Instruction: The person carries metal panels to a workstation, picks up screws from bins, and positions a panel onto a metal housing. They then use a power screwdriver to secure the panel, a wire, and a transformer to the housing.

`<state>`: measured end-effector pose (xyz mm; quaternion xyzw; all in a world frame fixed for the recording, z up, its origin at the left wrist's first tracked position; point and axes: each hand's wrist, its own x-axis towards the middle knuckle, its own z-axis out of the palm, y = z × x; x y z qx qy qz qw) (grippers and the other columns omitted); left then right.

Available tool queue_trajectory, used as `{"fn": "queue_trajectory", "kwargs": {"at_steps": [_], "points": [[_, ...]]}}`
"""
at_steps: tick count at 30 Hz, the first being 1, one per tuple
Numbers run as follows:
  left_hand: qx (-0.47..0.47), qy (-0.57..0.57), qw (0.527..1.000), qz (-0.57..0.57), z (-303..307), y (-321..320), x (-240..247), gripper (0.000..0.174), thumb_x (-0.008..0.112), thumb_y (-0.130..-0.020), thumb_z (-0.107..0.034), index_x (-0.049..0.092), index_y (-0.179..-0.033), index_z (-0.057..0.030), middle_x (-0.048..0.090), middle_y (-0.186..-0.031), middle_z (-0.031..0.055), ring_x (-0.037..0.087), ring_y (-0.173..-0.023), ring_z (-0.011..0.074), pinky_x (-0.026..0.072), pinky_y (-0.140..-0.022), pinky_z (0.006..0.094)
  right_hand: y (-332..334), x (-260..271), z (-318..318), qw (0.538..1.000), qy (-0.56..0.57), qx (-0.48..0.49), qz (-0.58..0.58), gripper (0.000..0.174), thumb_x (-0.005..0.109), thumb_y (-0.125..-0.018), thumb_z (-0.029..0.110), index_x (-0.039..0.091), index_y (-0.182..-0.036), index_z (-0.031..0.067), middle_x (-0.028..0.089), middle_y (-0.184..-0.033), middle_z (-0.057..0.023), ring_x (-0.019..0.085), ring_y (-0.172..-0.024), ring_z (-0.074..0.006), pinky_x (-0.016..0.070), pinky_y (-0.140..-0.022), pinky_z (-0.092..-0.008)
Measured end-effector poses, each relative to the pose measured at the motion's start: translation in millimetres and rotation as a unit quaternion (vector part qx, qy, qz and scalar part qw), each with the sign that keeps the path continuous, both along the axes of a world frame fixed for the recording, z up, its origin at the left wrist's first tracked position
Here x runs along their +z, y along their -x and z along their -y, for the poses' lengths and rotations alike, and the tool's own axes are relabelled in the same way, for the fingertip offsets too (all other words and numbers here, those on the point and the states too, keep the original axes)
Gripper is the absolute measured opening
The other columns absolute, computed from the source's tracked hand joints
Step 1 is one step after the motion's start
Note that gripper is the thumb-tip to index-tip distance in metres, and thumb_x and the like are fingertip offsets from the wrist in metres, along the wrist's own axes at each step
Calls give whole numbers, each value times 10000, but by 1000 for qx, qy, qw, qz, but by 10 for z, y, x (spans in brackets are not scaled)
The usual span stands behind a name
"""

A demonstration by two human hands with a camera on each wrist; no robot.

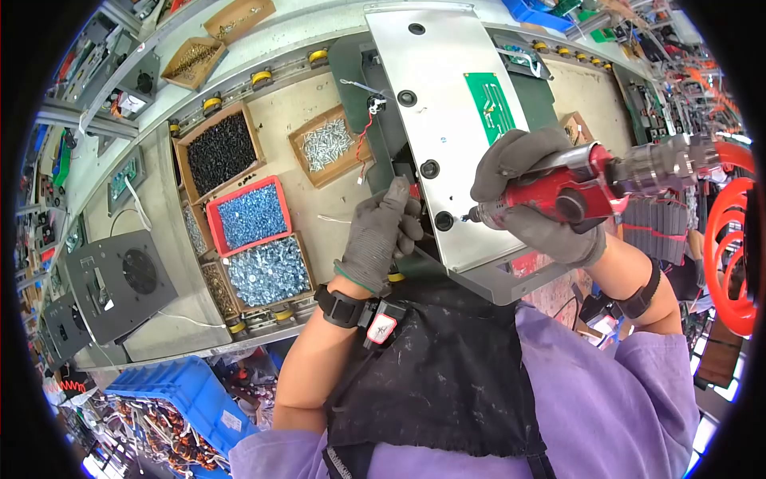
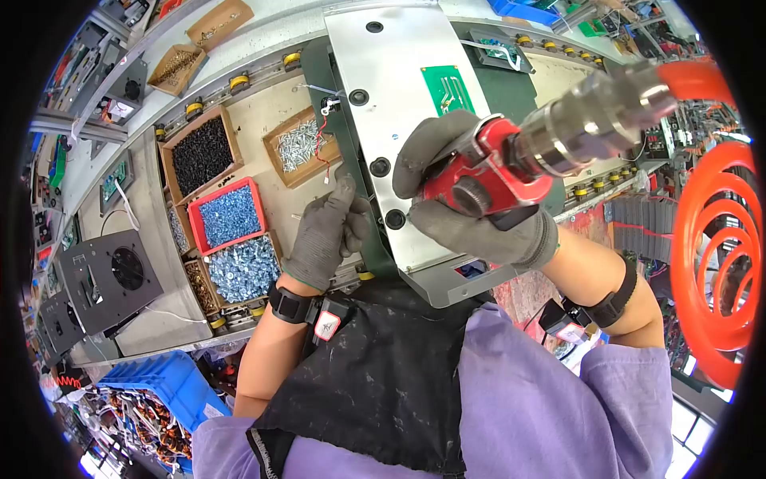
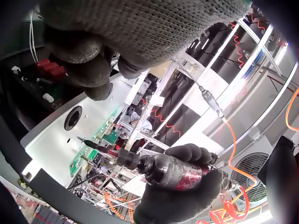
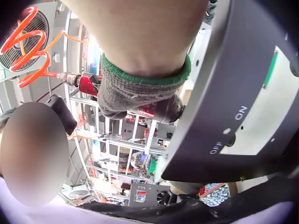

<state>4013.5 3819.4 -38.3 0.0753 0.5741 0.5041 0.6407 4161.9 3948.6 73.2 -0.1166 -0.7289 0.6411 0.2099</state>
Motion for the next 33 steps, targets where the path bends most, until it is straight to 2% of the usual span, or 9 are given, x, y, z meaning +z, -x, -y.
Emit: {"fn": "queue_trajectory", "kwargs": {"at_steps": [12, 14, 17, 23, 26, 27, 29, 31, 33], "points": [[2, -5, 1000, 8, 7, 2, -93, 486, 520, -919, -511, 585, -866, -32, 542, -565, 13, 467, -423, 60, 331, -383, 193, -37, -50, -46, 998, -60, 30, 16, 322, 606, -753, -21, 452, -1022, 65, 546, -831, -130, 545, -707, -170, 466, -562, -302], [0, -5, 1000, 8, 14, -8, -91, 483, 521, -920, -509, 585, -863, -33, 541, -566, 12, 466, -423, 59, 331, -384, 191, -44, -51, -16, 1000, 13, 15, 13, 309, 622, -725, -43, 510, -1000, 43, 570, -904, -73, 560, -794, -150, 445, -702, -283], [-1, -9, 1000, 7, 37, -36, -76, 468, 524, -921, -499, 585, -859, -40, 541, -569, 11, 464, -424, 58, 330, -384, 188, -98, -52, -34, 998, -14, 63, 17, 325, 626, -723, -42, 510, -1015, 43, 564, -894, -76, 556, -788, -149, 438, -695, -274], [-2, -25, 1000, -5, 64, -9, -46, 406, 527, -935, -448, 584, -856, -54, 538, -572, 5, 452, -421, 56, 319, -381, 188, -249, -187, -88, 987, 13, 151, -52, 139, 555, -776, -86, 564, -894, -14, 542, -985, -64, 607, -1004, -279, 487, -880, -433], [-5, -29, 999, -13, 78, -27, -64, 392, 524, -940, -423, 595, -874, -43, 544, -577, 5, 458, -430, 57, 315, -385, 188, -243, -1, -78, 994, -33, 100, 12, 179, 606, -796, -49, 568, -968, -20, 561, -1040, -99, 525, -1200, -339, 421, -1011, -457], [-5, -31, 999, -22, 81, -25, -75, 396, 523, -941, -415, 608, -894, -30, 551, -584, 8, 469, -442, 58, 315, -393, 186, -218, 38, -41, 997, 43, 53, 42, 227, 629, -791, -39, 572, -1009, -10, 578, -1104, -135, 558, -1159, -299, 442, -985, -437], [-10, -32, 999, -34, 117, -31, -97, 386, 522, -942, -402, 605, -902, -27, 552, -591, 11, 469, -451, 60, 320, -400, 186, -252, 209, -87, 994, -82, 47, 50, 289, 631, -812, 5, 470, -1043, 74, 557, -1142, -226, 634, -896, -274, 538, -803, -360], [-7, -29, 998, -58, 180, -10, -104, 375, 521, -943, -389, 603, -910, -24, 553, -598, 14, 469, -460, 61, 326, -408, 186, -348, 662, -46, 983, -127, -19, 130, 305, 645, -828, 107, 480, -1083, 89, 543, -1170, -216, 615, -937, -291, 547, -803, -414], [-12, -24, 997, -75, 230, 39, -172, 346, 516, -944, -358, 599, -939, -23, 563, -634, 26, 482, -489, 71, 353, -436, 195, -937, 547, -119, 972, -104, -203, -51, 411, 650, -829, 222, 486, -1190, 114, 526, -1220, -195, 569, -1058, -342, 511, -867, -510]]}}
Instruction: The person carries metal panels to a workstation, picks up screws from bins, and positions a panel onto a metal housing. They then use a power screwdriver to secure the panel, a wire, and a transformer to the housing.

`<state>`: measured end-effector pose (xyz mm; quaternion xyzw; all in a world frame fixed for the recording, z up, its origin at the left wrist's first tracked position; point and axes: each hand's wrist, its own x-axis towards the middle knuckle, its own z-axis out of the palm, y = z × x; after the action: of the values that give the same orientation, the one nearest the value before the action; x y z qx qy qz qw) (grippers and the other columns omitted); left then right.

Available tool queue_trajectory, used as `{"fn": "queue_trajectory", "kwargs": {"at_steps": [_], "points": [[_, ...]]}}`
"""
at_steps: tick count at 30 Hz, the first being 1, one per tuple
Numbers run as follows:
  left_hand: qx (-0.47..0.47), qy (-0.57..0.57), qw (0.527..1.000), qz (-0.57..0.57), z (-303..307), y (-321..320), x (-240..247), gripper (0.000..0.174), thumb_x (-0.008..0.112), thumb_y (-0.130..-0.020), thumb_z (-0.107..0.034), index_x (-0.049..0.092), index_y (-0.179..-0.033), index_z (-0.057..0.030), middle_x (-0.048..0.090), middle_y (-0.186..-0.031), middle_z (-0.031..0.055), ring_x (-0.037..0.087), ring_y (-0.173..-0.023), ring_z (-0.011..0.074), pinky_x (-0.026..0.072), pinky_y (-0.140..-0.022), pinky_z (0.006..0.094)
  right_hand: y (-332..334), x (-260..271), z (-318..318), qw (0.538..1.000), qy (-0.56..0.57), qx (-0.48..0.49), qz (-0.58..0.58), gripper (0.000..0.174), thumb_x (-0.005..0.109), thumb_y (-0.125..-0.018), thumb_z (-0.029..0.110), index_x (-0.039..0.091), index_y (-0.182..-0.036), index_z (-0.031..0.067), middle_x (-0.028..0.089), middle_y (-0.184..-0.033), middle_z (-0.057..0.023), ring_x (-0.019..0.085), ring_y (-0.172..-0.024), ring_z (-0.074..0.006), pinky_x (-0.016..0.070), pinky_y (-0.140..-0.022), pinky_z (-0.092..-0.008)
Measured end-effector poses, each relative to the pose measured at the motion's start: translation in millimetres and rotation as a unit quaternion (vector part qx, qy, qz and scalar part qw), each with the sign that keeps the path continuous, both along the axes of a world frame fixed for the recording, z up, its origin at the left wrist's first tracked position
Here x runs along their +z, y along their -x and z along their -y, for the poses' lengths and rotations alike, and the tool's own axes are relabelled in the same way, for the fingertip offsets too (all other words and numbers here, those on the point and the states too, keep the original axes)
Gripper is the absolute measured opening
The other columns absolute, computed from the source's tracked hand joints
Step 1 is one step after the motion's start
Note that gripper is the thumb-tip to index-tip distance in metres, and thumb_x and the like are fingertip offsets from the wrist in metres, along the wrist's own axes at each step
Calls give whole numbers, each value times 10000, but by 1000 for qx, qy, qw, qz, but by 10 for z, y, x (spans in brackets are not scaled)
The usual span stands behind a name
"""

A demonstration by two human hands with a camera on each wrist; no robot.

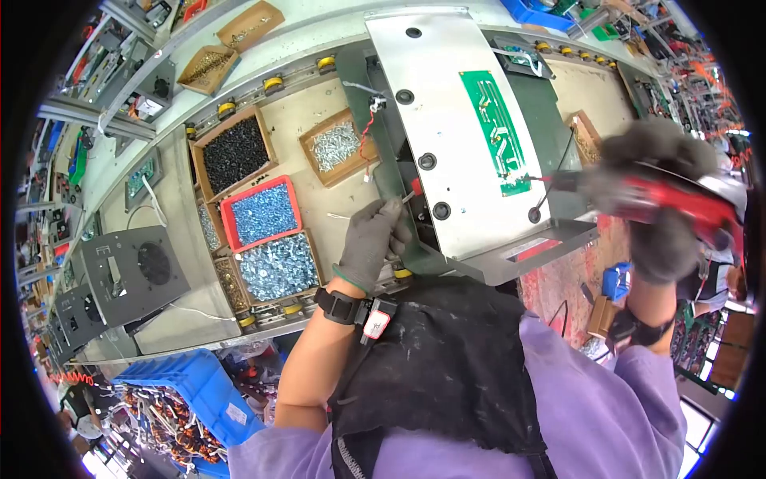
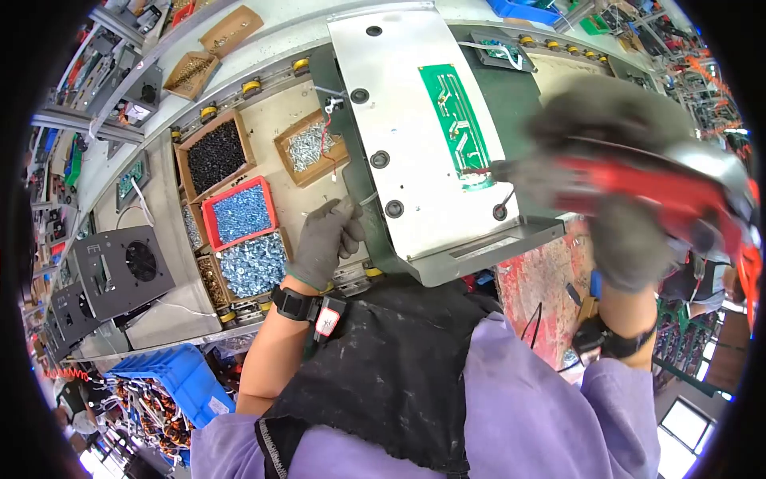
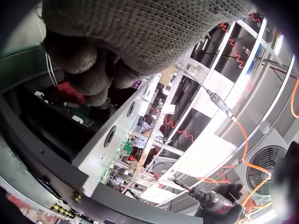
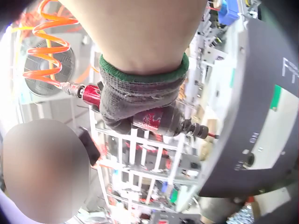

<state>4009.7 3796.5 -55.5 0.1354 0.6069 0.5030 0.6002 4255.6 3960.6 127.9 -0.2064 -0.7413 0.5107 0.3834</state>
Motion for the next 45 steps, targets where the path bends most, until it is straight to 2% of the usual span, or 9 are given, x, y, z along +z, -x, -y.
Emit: {"fn": "queue_trajectory", "kwargs": {"at_steps": [7, 12, 17, 18, 28, 31, 36, 37, 45], "points": [[42, 55, 998, -4, 248, 196, -248, 275, 538, -918, -247, 603, -1049, -14, 616, -789, 54, 562, -669, 107, 445, -586, 236, -1849, -281, -272, 971, 37, -225, -65, 543, 597, -852, 236, 436, -1322, 16, 487, -1320, -169, 481, -1233, -310, 370, -1047, -453], [25, 85, 995, -55, 282, 590, -440, 261, 563, -900, -201, 620, -1069, -10, 634, -813, 53, 576, -678, 113, 463, -603, 247, -2494, -1586, 128, 834, 241, -449, 213, 415, 626, -834, 131, 536, -1221, 13, 589, -1139, -102, 581, -1005, -206, 467, -880, -349], [-24, 24, 979, -202, -43, 1143, -404, 267, 569, -903, -238, 623, -1059, -28, 636, -817, 60, 581, -710, 120, 465, -644, 252, -3319, -3309, 217, 830, 56, -492, 257, 175, 539, -920, 191, 587, -808, 65, 520, -688, -2, 464, -593, -110, 396, -555, -283], [-45, -25, 959, -280, -164, 1244, -402, 272, 577, -898, -240, 621, -1035, -10, 643, -808, 61, 585, -711, 130, 471, -660, 259, -3900, -3849, 848, 780, 76, -432, 445, 466, 705, -769, 324, 610, -1186, 140, 620, -1159, -215, 607, -1084, -281, 465, -923, -367], [-113, -251, 949, -155, -1586, 900, -170, 368, 581, -910, -279, 589, -1146, 4, 657, -1016, 105, 576, -922, 156, 448, -838, 311, -1324, -2440, 189, 888, 173, -418, 85, 208, 531, -889, 334, 518, -877, 126, 485, -837, -98, 454, -777, -196, 374, -686, -323], [-40, -232, 970, 63, -1565, 793, -260, 320, 592, -902, -245, 621, -1102, 2, 656, -1025, 66, 577, -920, 131, 447, -822, 287, -791, -2032, 352, 904, 186, -381, -46, 265, 473, -929, 337, 488, -774, 122, 440, -730, -59, 403, -675, -167, 344, -606, -309], [-52, -146, 987, 47, -1401, 772, -214, 312, 595, -906, -271, 635, -1038, 8, 648, -903, 30, 558, -809, 100, 443, -729, 258, -291, -1485, 349, 901, 220, -255, -274, 459, 376, -996, 342, 437, -603, 115, 365, -552, 6, 319, -504, -120, 294, -475, -285], [-31, -171, 984, 35, -1400, 707, -267, 311, 598, -904, -275, 637, -1031, 6, 644, -884, 30, 552, -801, 99, 441, -720, 260, -312, -1445, 326, 892, 253, -264, -266, 560, 225, -1016, 416, 308, -534, 142, 249, -501, -1, 208, -468, -137, 207, -441, -289], [-38, -205, 978, 0, -527, -117, -362, 315, 668, -839, -220, 622, -1092, -38, 637, -872, 36, 578, -805, 124, 466, -739, 276, -1043, -1272, -700, 952, 258, -74, -144, 571, 255, -1013, 422, 344, -531, 128, 271, -468, -11, 243, -457, -152, 254, -467, -319]]}}
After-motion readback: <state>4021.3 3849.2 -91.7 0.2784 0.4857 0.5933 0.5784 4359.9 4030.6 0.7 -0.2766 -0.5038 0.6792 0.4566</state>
